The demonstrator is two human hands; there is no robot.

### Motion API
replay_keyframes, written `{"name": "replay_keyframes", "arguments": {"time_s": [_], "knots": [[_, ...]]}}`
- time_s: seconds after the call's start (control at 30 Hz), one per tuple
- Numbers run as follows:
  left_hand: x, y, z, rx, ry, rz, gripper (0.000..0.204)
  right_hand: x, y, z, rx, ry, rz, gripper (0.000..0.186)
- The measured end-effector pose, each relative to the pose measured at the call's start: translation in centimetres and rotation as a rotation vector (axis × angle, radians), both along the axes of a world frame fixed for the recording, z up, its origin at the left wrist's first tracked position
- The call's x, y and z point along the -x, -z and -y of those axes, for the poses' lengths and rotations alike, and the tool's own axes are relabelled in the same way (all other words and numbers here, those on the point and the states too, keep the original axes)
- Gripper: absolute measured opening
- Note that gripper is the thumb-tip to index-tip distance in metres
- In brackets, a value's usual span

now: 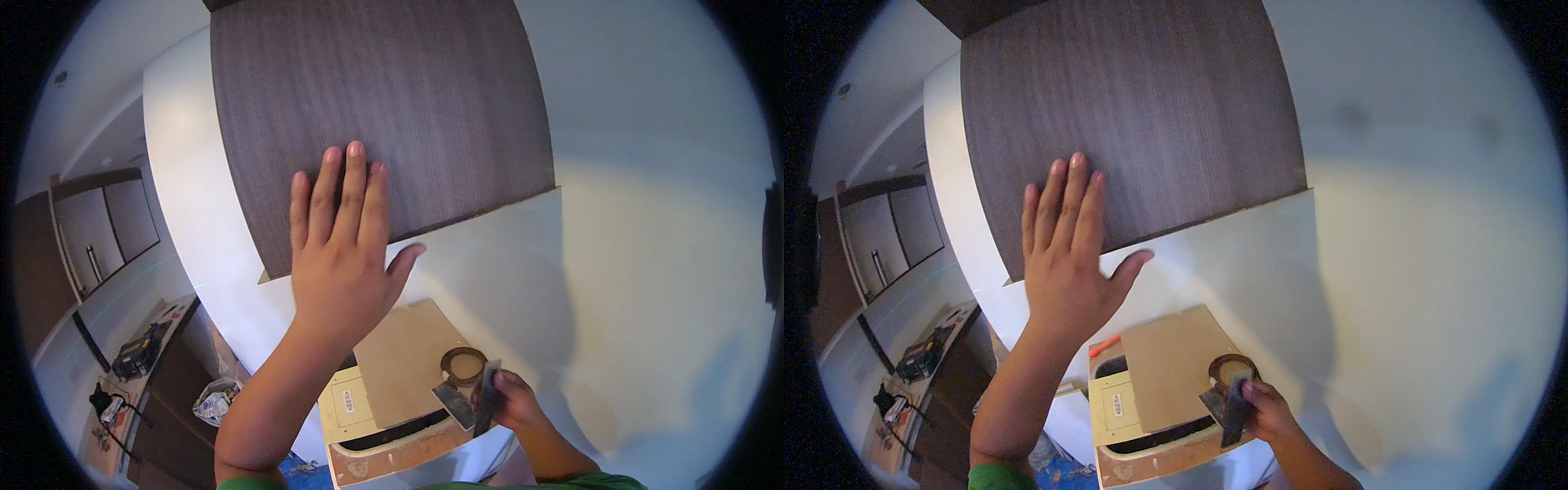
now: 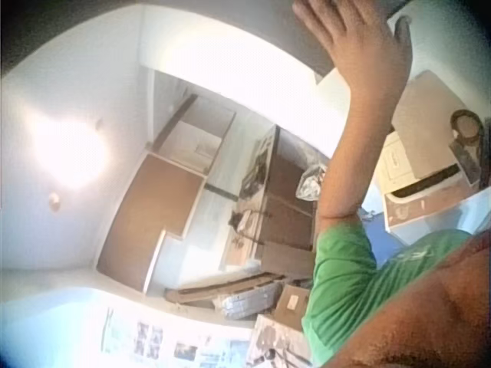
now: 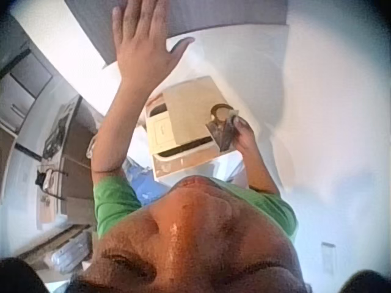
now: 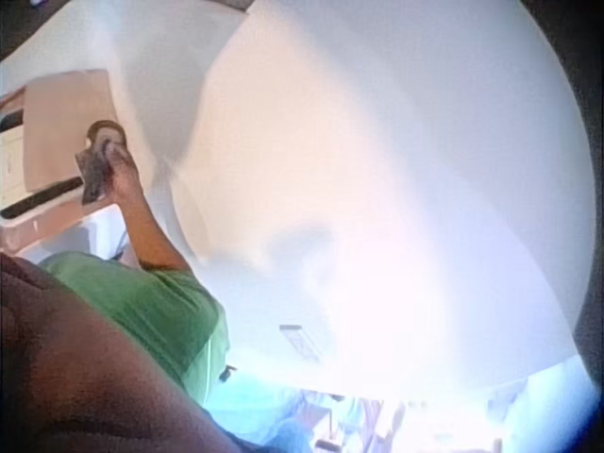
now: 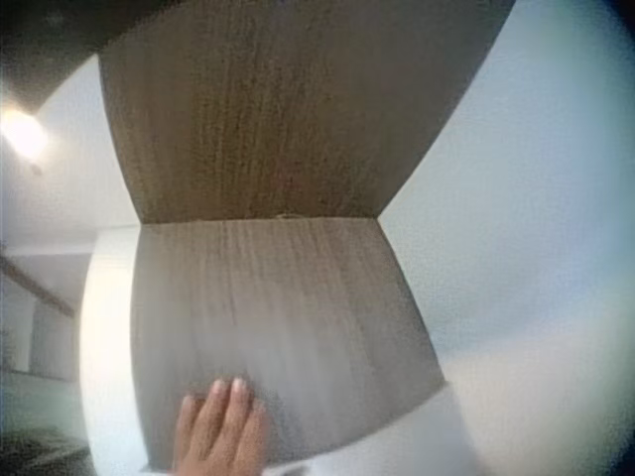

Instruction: The person sands the edge of a wall-mounted cabinet using a sanding block, then uses a hammer to tap the cabinet into place. The person repeats the sanding and hammering process on the cabinet edge.

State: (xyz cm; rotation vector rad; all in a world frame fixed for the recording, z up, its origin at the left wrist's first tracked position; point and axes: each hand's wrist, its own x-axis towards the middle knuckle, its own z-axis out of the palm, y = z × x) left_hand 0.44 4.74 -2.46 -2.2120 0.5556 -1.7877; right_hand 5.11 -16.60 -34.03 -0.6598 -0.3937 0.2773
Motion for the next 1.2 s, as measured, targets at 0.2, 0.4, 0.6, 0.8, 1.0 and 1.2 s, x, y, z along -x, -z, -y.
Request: {"name": "replay_keyframes", "arguments": {"time_s": [0.2,0.4,0.6,0.8,1.0,1.2], "knots": [[3.7,5.4,-3.1,-0.163,0.392,-0.233,0.048,1.6,-12.4,-3.9,-0.055,0.179,0.103,0.032],[4.4,6.5,-0.5,0.012,0.462,-0.554,0.067,-0.2,-17.5,-3.9,-0.133,0.244,0.327,0.025],[3.4,5.3,2.2,-0.171,0.269,-0.353,0.084,0.1,-21.4,-5.8,-0.228,0.12,0.375,0.024],[2.8,3.3,2.6,-0.274,0.086,-0.238,0.057,-0.2,-22.3,-7.3,-0.337,0.034,0.299,0.023],[3.4,1.7,2.3,-0.293,0.171,-0.319,0.046,-0.6,-22.8,-7.4,-0.397,-0.148,0.317,0.021],[3.2,0.0,1.9,-0.314,0.26,-0.372,0.046,-0.6,-23.4,-7.4,-0.375,-0.153,0.322,0.022]]}}
